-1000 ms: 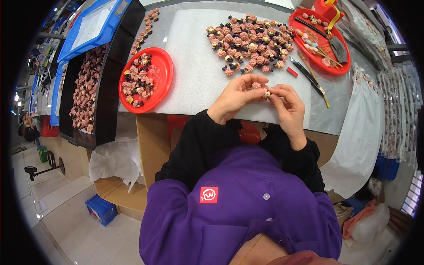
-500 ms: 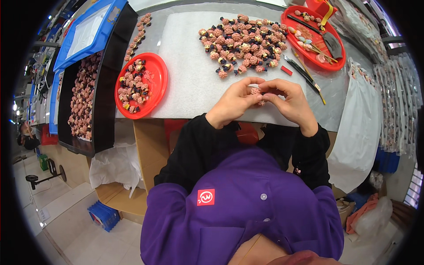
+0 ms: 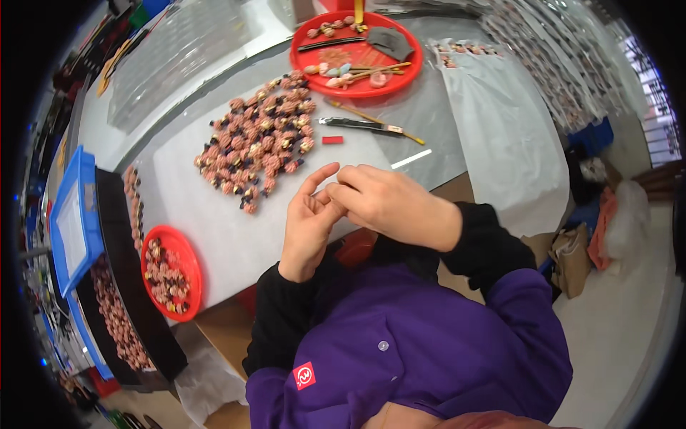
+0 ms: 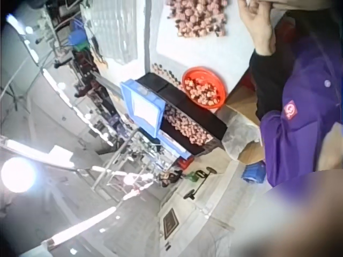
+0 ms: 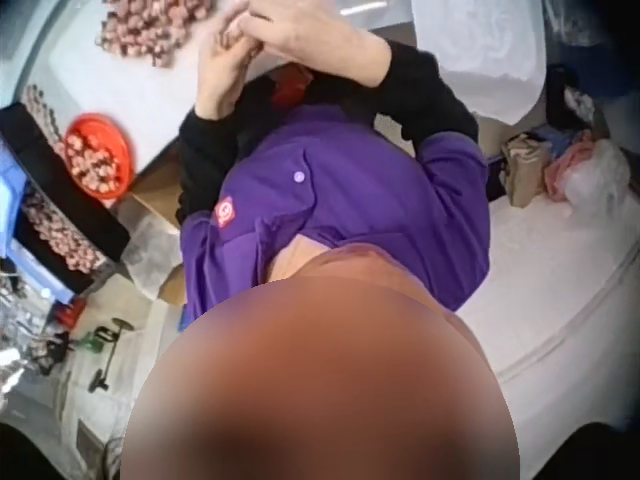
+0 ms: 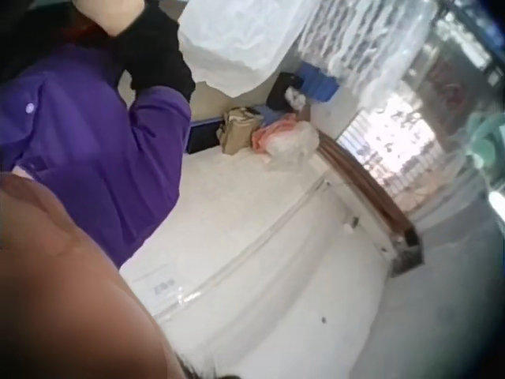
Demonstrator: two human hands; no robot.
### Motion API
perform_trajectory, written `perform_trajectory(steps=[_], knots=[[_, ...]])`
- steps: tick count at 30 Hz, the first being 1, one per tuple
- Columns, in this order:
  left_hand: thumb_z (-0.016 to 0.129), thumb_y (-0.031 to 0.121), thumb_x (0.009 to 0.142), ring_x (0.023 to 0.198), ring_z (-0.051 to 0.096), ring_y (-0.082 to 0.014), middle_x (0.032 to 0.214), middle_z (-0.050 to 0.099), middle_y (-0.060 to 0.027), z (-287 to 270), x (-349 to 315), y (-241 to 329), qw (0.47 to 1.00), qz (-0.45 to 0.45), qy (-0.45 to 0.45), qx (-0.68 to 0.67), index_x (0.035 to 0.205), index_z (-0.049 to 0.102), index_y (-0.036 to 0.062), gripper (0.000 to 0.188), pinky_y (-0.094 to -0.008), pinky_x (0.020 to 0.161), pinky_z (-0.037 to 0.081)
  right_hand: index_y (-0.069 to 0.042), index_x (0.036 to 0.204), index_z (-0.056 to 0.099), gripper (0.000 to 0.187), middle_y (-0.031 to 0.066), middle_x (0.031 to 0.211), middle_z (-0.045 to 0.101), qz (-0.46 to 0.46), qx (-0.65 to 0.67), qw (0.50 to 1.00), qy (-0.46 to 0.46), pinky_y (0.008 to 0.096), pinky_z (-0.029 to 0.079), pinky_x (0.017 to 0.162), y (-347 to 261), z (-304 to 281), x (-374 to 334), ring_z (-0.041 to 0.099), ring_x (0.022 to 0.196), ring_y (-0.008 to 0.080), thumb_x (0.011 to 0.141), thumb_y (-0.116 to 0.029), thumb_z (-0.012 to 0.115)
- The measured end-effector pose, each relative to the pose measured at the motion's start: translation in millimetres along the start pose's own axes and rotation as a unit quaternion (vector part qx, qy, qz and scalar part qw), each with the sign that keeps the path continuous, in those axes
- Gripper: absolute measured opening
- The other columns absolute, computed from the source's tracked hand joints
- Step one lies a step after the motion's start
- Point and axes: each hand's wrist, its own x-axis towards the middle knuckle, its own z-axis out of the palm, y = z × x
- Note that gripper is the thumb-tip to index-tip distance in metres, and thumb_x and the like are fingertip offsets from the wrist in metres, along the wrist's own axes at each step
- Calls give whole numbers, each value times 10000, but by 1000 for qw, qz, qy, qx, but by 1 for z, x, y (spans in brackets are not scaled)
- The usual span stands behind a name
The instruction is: Sort and package small toy parts into plastic sleeves at a factory workbench.
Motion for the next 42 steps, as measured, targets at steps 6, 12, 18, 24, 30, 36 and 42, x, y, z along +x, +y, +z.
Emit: perform_trajectory(steps=[6, 12, 18, 24, 30, 36, 42], knots=[[532, 42, 866, 1104, 498, -196, 1147, 535, -118, 42, 15, 4, 988, 52, -51, 135, 1276, 364, 2, 445, -305, 923, 401, -26, 1044, 548, 312, 81, 951, 544, 37, -47, 997, 57, 276, 481, 625, 88, -114, -4, 586, 701, 171, 738, 11, 599], [553, 34, 863, 999, 555, -154, 1070, 579, -92, 59, 43, -6, 975, 18, -84, 204, 1113, 513, -27, 261, -271, 890, 428, -40, 1054, 560, 340, 76, 970, 551, 147, -162, 975, 48, 288, 466, 699, 269, -167, -39, 571, 789, 222, 726, 33, 610], [562, 36, 858, 985, 560, -135, 1026, 597, -77, 82, 75, -6, 955, -13, -98, 280, 1102, 523, -24, 254, -253, 882, 430, -66, 1106, 550, 418, 87, 993, 551, 154, -169, 969, -93, 308, 459, 725, 344, -147, -41, 564, 842, 232, 710, 48, 615], [574, 80, 855, 933, 583, -131, 978, 623, -72, 116, 117, -1, 907, 27, -125, 402, 1040, 570, -22, 211, -259, 845, 448, -88, 1125, 574, 344, 117, 1091, 571, 203, -88, 971, 96, 325, 445, 801, 321, -168, -53, 583, 898, 297, 784, -44, 588], [583, 149, 800, 886, 543, -329, 895, 574, -166, 179, 235, -18, 710, 382, -196, 558, 961, 566, -24, 237, -381, 784, 425, -12, 1087, 573, 252, 145, 1007, 623, 260, -144, 950, 96, 304, 457, 778, 317, -215, -101, 603, 899, 241, 841, -35, 525], [514, 352, 844, 984, 501, -307, 891, 583, -143, 203, 343, -71, 544, 463, -159, 682, 947, 549, -17, 385, -532, 950, 271, 10, 1083, 571, 251, 157, 994, 627, 321, -129, 935, 75, 306, 459, 775, 325, -226, -135, 607, 898, 234, 845, -59, 533], [422, 383, 891, 994, 506, -288, 869, 597, -141, 208, 360, -71, 497, 338, -179, 779, 915, 568, -27, 436, -590, 1004, 180, 0, 1074, 578, 243, 159, 1013, 619, 315, -129, 939, 51, 317, 452, 800, 336, -231, -145, 598, 914, 270, 845, -65, 527]])
